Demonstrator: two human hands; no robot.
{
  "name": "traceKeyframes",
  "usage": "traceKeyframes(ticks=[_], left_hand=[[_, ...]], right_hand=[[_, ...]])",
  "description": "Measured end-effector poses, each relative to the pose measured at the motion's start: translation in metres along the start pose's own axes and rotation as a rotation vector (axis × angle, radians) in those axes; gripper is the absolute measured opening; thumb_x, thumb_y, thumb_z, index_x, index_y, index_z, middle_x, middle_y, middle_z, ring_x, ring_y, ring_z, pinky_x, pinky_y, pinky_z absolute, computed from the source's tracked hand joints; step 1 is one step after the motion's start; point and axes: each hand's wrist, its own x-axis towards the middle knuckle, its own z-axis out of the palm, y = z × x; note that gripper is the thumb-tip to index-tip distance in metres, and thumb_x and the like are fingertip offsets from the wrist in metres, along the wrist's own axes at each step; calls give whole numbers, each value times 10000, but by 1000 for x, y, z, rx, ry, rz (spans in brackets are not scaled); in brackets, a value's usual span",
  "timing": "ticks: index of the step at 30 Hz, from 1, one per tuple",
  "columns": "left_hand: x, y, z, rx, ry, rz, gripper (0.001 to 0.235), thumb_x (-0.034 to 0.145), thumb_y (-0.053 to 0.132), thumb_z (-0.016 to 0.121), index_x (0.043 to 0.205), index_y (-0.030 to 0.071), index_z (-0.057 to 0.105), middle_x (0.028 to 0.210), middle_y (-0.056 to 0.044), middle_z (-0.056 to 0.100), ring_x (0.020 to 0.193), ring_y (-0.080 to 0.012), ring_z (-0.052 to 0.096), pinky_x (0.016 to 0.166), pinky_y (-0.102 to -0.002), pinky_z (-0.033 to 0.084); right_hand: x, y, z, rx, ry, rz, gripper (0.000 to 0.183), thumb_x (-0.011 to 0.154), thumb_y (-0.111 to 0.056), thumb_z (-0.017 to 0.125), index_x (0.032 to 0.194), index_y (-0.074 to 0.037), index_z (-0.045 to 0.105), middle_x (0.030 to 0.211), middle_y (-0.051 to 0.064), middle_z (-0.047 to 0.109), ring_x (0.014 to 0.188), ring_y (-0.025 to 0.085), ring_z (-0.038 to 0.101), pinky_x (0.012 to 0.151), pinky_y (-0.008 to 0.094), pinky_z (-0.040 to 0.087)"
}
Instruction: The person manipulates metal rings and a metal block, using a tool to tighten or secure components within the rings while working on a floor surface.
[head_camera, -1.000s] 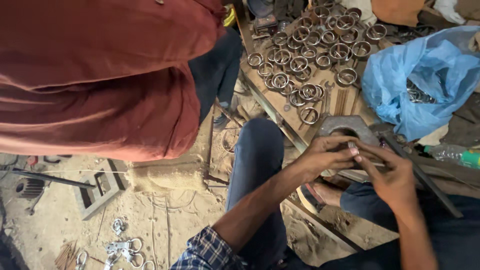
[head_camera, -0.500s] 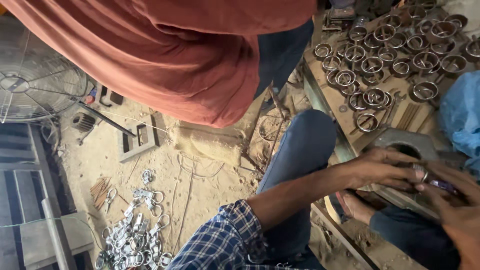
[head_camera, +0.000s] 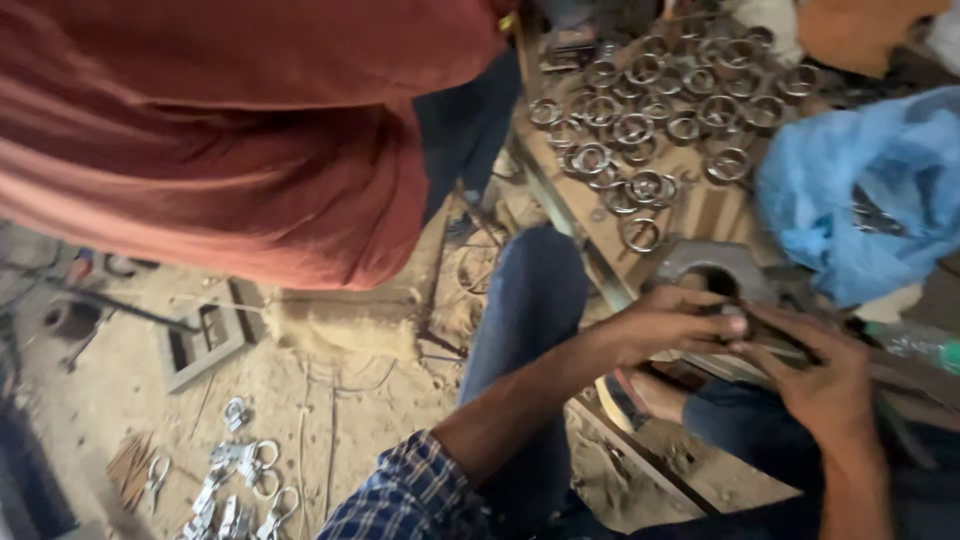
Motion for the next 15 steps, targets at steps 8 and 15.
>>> traceKeyframes(ticks=[8,15], left_hand=[[-6,1,-4,58,-24,-47,431,1000,219,746,1304,-73,655,1115,-131,722,937,-181,691,792,-268,533],[-5,6,-1,3,-52,-88,389,1037,219,742,1246,-99,660,1102,-153,704,988,-203,704,908,-312,597]], right_hand=[[5,-9,-4,148,-30,-7,510,720,-51,845,1216,-20,728,1235,136,743,1135,227,708,990,349,540],[6,-12,-8,122,-65,61,489,734,-69,845,1211,-44,745,1198,112,762,1089,204,727,958,338,553]])
